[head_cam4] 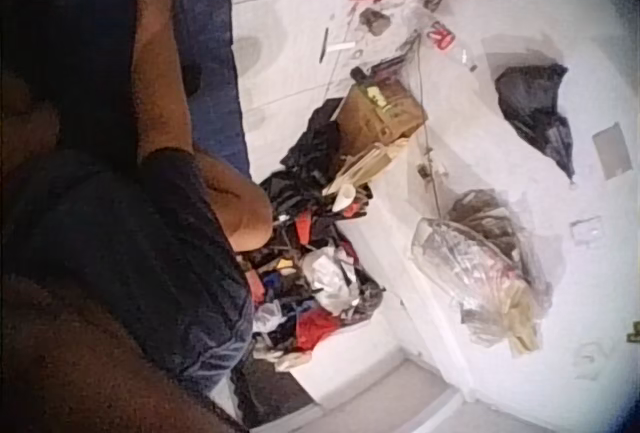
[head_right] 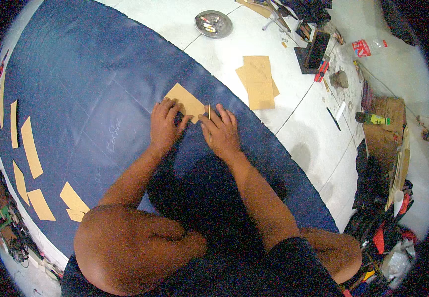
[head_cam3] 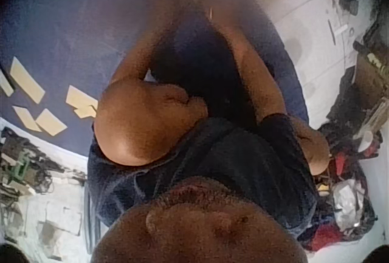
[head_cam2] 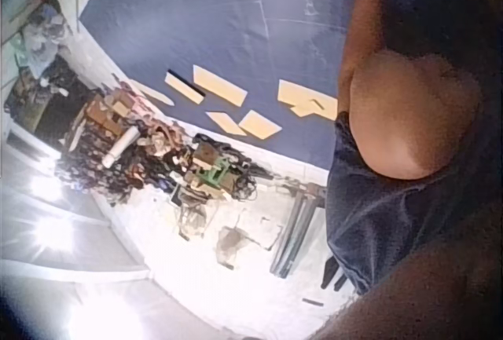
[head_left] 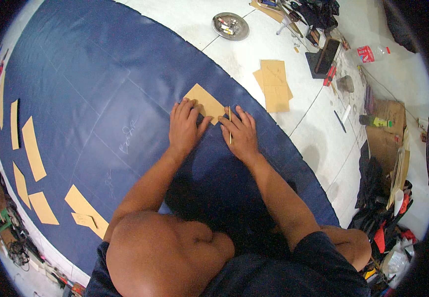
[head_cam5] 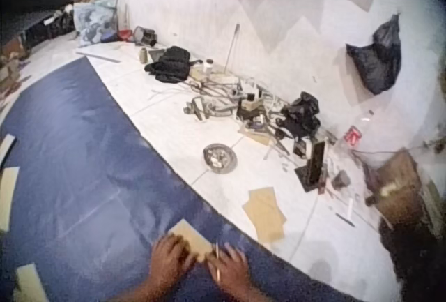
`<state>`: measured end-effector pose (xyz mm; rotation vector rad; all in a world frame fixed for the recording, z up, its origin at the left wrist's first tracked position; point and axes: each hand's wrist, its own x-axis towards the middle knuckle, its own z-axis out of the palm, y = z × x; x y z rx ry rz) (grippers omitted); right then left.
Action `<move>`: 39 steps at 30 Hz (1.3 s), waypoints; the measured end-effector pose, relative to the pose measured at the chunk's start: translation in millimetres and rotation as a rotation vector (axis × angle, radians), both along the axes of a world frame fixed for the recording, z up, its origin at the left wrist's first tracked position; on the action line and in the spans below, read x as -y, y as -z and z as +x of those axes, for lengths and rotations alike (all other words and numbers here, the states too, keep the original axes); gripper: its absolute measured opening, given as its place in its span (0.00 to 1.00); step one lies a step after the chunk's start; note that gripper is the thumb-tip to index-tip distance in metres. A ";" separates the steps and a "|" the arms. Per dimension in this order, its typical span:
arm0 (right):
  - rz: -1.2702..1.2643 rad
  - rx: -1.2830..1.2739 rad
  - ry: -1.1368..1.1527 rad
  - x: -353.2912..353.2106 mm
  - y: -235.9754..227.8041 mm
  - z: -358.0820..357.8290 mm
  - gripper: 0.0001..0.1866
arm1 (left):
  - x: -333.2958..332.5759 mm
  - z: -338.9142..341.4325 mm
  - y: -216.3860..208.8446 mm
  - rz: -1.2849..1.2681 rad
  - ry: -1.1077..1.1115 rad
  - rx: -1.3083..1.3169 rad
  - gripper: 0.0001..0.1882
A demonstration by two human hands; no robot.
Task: The person sits on the floor and uses a pencil to trace the outlines of rectangular templates onto a large blue sheet of material.
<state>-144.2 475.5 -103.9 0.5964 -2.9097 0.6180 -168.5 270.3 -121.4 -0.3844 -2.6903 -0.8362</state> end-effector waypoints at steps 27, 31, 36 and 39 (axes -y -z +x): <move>-0.172 0.081 0.139 -2.1 -13.9 -16.5 0.15 | -3.4 -1.7 -5.8 0.028 0.013 0.006 0.25; -0.505 0.170 0.184 13.1 -38.5 -66.7 0.15 | -4.8 -2.1 -11.4 0.026 0.018 0.084 0.25; -0.539 0.425 0.115 46.0 -30.3 -106.3 0.18 | -1.5 -0.4 -10.1 -0.041 -0.014 0.029 0.25; -0.515 0.539 0.070 48.2 -18.2 -116.1 0.16 | -4.1 -3.3 -11.1 -0.013 0.038 0.040 0.25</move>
